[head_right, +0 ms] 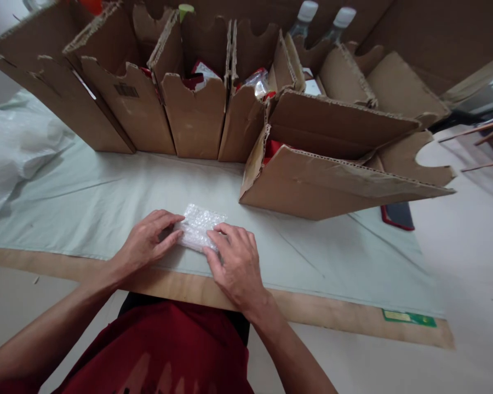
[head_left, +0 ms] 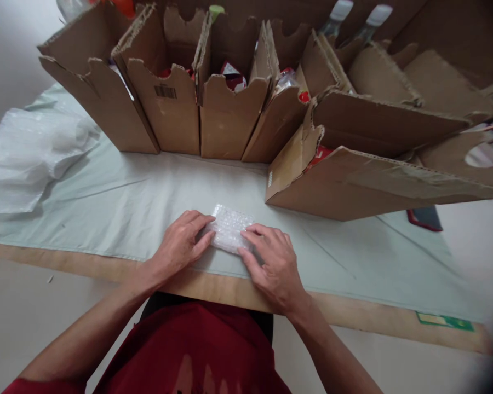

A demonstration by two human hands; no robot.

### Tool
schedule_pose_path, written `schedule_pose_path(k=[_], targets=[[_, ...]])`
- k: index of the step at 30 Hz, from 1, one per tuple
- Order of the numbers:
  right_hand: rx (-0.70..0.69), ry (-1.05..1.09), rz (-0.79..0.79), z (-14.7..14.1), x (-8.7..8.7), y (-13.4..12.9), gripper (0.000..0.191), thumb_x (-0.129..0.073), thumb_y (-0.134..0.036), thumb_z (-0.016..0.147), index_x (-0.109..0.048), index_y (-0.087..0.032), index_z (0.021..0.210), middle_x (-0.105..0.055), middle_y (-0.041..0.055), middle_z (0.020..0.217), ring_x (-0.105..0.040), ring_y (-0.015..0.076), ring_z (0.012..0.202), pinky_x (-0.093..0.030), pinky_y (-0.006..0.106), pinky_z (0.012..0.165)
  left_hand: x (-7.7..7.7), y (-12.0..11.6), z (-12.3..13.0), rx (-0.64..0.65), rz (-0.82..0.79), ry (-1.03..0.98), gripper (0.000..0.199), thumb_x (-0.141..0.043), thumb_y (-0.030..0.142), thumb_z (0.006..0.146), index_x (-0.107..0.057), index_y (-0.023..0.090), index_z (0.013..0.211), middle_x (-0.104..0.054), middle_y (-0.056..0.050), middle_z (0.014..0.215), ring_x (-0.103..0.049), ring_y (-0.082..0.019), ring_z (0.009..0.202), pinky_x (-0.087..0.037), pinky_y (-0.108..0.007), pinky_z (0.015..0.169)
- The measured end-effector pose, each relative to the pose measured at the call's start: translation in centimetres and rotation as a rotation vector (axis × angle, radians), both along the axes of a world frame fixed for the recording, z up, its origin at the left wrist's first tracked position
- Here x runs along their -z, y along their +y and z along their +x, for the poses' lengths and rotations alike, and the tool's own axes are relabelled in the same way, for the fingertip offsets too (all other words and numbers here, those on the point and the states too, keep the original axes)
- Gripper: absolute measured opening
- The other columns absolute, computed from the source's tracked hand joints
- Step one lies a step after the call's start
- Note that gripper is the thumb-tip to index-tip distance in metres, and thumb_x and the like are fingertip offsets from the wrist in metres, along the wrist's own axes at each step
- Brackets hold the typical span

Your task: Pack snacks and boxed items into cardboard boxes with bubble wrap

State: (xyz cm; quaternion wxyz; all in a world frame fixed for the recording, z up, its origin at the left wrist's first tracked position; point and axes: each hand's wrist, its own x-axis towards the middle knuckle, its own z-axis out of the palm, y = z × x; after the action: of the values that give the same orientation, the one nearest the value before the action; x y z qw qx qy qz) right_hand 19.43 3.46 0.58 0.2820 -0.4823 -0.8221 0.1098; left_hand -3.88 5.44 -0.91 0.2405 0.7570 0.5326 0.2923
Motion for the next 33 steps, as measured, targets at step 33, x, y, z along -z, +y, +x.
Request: schedule_pose_path(k=[33], targets=[[0.041,0.364,-0.569,4.8,-5.3,-0.6,0.011,-0.067,-0.021,0.086,-0.069,-0.024,0.096,-0.071,-0.0034,0.083,-0.065,0.0142,0.077,-0.049,0.025,0.072,-4.8,-2.0,6.3,0.205,-0.091,-0.251,0.036,-0.064,0.025,0.093,-0.061,0.025,0.129,-0.074,-0.006,0.111,-0.073,-0.02,0.101,-0.06,-0.03,0.082]])
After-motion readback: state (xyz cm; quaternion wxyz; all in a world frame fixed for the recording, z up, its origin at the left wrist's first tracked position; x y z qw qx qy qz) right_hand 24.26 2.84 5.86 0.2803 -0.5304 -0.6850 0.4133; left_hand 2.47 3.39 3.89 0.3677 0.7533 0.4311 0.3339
